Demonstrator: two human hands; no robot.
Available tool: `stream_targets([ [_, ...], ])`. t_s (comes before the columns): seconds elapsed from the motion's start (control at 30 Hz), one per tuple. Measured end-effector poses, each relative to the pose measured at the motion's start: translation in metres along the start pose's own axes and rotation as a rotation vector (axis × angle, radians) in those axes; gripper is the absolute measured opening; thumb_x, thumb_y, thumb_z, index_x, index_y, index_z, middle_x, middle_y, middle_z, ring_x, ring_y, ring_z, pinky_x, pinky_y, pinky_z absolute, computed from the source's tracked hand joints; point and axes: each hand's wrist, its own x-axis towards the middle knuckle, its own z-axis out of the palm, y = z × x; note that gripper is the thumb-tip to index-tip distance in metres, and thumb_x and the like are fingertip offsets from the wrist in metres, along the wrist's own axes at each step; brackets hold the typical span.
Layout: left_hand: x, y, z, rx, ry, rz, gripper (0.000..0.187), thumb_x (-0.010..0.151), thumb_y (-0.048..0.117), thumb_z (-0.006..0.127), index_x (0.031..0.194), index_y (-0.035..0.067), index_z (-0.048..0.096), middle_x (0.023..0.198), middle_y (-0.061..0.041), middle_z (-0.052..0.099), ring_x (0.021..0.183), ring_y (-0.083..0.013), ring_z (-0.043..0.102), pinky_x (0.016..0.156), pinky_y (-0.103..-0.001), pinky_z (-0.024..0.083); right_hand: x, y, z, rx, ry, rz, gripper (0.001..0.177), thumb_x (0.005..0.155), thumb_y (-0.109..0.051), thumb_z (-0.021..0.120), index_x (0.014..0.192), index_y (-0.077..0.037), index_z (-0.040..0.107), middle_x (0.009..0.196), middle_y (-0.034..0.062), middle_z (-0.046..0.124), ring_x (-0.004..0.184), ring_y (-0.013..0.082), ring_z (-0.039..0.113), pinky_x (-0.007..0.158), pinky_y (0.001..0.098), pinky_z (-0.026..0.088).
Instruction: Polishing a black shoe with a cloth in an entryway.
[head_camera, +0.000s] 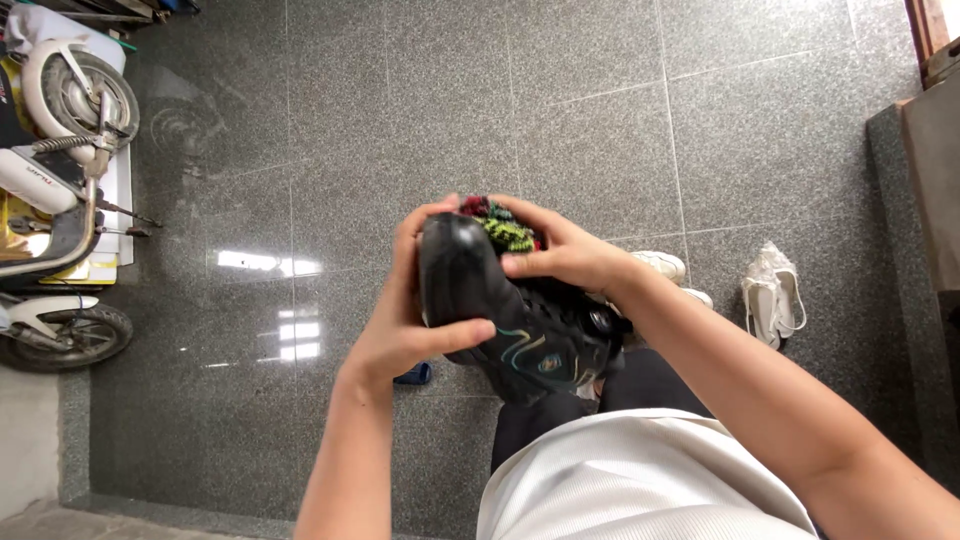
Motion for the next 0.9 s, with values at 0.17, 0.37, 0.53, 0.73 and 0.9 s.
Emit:
stream_targets([
  [0.17, -0.008, -0.029, 0.021, -0.218, 0.232, -0.133, 0.103, 0.069, 0.014, 0.092, 0.154, 0.018, 0.033, 0.147, -0.011, 0.049, 0.14, -0.0269, 0.051, 0.116, -0.044, 0.048, 0.0, -0.042, 0.05, -0.129, 0.183, -0.153, 0.057, 0.097, -0.025, 0.072, 0.149, -0.01, 0.053, 0.142, 0.0057, 0.063, 0.135, 0.0197, 0.057, 0.116, 0.038, 0.045],
  [0.37, -0.015, -0.047, 0.024, -0.132, 0.576, 0.029, 0.099, 0.069, 0.001, 0.089, 0.149, 0.016, 0.033, 0.136, -0.007, 0.049, 0.126, -0.0234, 0.054, 0.108, -0.039, 0.051, -0.022, -0.049, 0.086, -0.894, 0.34, -0.492, 0.043, 0.092, -0.021, 0.076, 0.133, -0.013, 0.064, 0.128, 0.0088, 0.069, 0.119, 0.0284, 0.062, 0.105, 0.0408, 0.048],
  [0.53, -0.025, -0.03, 0.027, -0.175, 0.629, -0.007, 0.101, 0.069, 0.005, 0.087, 0.151, 0.014, 0.029, 0.135, -0.007, 0.048, 0.124, -0.0224, 0.054, 0.108, -0.039, 0.05, -0.007, -0.038, 0.076, -0.995, 0.433, -0.48, 0.041, 0.09, -0.019, 0.073, 0.129, -0.01, 0.066, 0.126, 0.0123, 0.069, 0.114, 0.0311, 0.06, 0.102, 0.0415, 0.048],
  [0.73, -0.027, -0.013, 0.041, 0.253, 0.412, 0.119, 0.104, 0.068, 0.008, 0.092, 0.152, 0.013, 0.03, 0.146, -0.012, 0.041, 0.138, -0.0286, 0.047, 0.118, -0.042, 0.044, 0.026, -0.067, 0.07, -0.47, 0.292, -0.013, 0.037, 0.095, -0.03, 0.065, 0.127, -0.011, 0.067, 0.113, 0.0116, 0.077, 0.108, 0.0236, 0.071, 0.094, 0.036, 0.056],
  [0.9, -0.027, -0.017, 0.041, 0.248, 0.532, 0.124, 0.106, 0.07, 0.012, 0.092, 0.153, 0.013, 0.026, 0.148, -0.011, 0.042, 0.138, -0.0268, 0.05, 0.116, -0.041, 0.046, -0.001, -0.072, 0.085, -0.599, 0.362, -0.172, 0.037, 0.097, -0.028, 0.065, 0.129, -0.01, 0.066, 0.116, 0.0116, 0.074, 0.11, 0.0239, 0.072, 0.095, 0.0374, 0.054],
])
